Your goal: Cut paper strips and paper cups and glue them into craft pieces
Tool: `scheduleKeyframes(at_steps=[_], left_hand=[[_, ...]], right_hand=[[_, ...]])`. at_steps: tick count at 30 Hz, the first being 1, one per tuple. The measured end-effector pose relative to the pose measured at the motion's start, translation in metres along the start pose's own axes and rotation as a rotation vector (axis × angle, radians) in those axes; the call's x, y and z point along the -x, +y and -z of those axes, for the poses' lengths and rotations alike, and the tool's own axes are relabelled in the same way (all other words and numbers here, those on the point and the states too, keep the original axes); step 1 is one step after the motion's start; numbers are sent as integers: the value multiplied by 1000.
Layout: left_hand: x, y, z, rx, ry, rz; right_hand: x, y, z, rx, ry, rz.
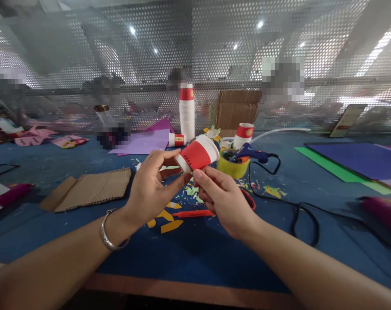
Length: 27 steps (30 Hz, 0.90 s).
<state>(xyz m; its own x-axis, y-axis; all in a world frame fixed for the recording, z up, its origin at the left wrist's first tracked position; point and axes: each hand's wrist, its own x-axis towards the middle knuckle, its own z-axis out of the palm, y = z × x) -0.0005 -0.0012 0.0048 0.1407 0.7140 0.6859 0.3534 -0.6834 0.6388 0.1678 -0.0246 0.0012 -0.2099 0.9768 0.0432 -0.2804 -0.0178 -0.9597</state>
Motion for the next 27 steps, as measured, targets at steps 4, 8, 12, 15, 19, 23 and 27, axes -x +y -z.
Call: scheduleKeyframes(at_steps=[4, 8, 12, 15, 19, 23, 27], left_hand=[[0, -1, 1, -88, -14, -83], [1, 1, 4, -201, -17, -209], [1, 4, 5, -213, 8, -236], [1, 6, 3, -71, 9, -117], [-2, 6, -1, 329, -21, 238], [-3, 2, -6, 541, -57, 454], [-2, 0, -7, 562, -40, 431]], right_hand=[[0, 0, -1, -11, -7, 10], [1, 0, -2, 4, -16, 35], [2, 1, -2, 10, -32, 59], [3, -1, -2, 9, -30, 62], [2, -4, -2, 15, -18, 59], [0, -1, -1, 40, -45, 44], [0, 2, 1, 61, -50, 58]])
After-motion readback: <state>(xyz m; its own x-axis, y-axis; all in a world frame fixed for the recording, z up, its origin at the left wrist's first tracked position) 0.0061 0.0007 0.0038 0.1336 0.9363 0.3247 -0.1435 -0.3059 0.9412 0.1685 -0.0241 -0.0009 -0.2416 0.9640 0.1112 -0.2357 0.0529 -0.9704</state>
